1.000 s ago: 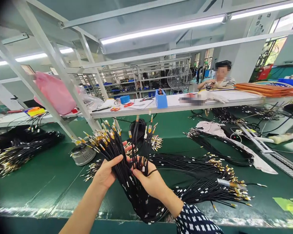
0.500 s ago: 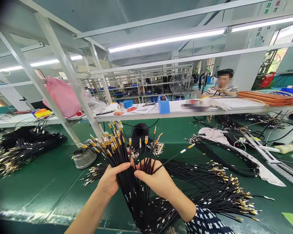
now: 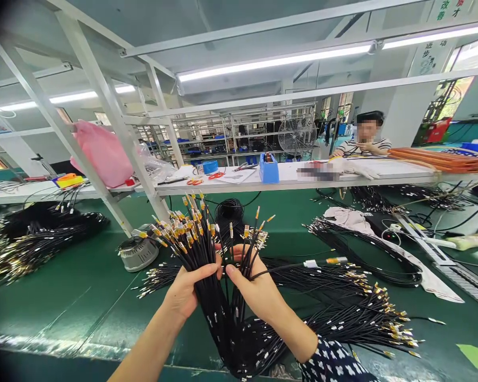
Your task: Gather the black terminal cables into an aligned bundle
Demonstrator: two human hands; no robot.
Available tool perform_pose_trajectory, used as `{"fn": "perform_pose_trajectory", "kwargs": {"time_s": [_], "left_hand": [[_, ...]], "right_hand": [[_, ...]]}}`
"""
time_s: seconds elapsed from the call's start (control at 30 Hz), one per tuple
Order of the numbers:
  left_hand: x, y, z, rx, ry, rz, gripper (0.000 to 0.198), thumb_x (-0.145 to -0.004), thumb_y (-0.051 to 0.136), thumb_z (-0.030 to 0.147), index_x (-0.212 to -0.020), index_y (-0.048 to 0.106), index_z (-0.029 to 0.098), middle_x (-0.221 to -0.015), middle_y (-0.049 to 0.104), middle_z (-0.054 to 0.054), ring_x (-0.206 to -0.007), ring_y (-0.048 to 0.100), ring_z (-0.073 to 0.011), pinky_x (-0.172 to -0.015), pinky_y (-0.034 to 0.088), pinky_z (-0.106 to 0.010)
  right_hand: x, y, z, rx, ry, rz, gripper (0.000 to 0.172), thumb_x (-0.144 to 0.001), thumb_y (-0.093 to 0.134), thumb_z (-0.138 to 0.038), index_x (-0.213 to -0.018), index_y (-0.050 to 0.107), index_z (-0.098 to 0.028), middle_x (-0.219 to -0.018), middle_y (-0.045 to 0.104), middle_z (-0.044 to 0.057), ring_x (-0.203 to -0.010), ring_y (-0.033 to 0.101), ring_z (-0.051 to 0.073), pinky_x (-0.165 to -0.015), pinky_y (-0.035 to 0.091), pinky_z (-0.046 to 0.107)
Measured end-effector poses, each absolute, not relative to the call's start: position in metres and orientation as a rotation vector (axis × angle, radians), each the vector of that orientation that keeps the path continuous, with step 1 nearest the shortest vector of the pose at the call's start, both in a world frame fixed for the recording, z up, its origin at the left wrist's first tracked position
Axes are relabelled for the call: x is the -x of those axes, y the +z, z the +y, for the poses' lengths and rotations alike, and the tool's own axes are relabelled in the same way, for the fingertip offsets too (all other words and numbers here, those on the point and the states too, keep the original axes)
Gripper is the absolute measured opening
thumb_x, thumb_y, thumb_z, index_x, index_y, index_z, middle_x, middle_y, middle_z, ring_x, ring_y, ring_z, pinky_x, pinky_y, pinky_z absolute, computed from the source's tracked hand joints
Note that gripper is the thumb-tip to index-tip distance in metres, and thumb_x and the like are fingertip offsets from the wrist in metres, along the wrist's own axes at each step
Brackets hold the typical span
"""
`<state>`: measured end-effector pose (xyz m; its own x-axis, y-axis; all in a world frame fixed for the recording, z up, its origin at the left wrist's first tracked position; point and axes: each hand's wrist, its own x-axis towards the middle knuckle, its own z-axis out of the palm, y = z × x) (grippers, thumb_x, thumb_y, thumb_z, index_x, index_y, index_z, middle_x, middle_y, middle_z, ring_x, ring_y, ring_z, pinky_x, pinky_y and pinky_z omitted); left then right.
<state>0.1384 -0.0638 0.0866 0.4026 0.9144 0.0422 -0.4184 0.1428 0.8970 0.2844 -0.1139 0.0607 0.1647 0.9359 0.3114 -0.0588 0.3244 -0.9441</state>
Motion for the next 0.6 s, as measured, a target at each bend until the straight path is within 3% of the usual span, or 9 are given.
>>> {"fn": "perform_pose_trajectory", "kwargs": {"time_s": [0.23,0.43,0.6], "left_hand": [[-0.133,0.087,-0.062,-0.984,0.989,0.615,0.055,-0.06,0.08,0.015,-0.114,0.066,0.018,-0.098,0.072,-0.008,-0.071,0.066,-0.0197,-0.067,0.054,-0.033],[-0.132,0.087,-0.062,-0.996,0.992,0.558,0.056,-0.056,0.081,0.016,-0.11,0.068,0.013,-0.088,0.072,-0.009,-0.061,0.062,-0.0164,-0.067,0.052,-0.033],[-0.134,0.088,-0.065,-1.034,0.983,0.576,0.041,-0.059,0.08,0.018,-0.098,0.072,0.012,-0.095,0.072,-0.011,-0.068,0.063,-0.017,-0.071,0.052,-0.032]], "right_hand": [[-0.288,0.089,-0.129,1.114,0.932,-1.467,0.01,-0.083,0.059,-0.025,-0.09,0.061,-0.018,-0.082,0.063,0.0,-0.074,0.058,0.014,-0.073,0.048,0.027],[-0.301,0.103,-0.13,1.297,0.788,-1.694,0.013,-0.08,0.057,-0.02,-0.088,0.067,-0.021,-0.084,0.068,0.0,-0.077,0.061,0.016,-0.075,0.048,0.028],[-0.306,0.11,-0.124,1.356,0.717,-1.756,0.015,-0.072,0.069,-0.026,-0.087,0.072,-0.024,-0.081,0.07,0.0,-0.077,0.063,0.019,-0.075,0.049,0.029]]}}
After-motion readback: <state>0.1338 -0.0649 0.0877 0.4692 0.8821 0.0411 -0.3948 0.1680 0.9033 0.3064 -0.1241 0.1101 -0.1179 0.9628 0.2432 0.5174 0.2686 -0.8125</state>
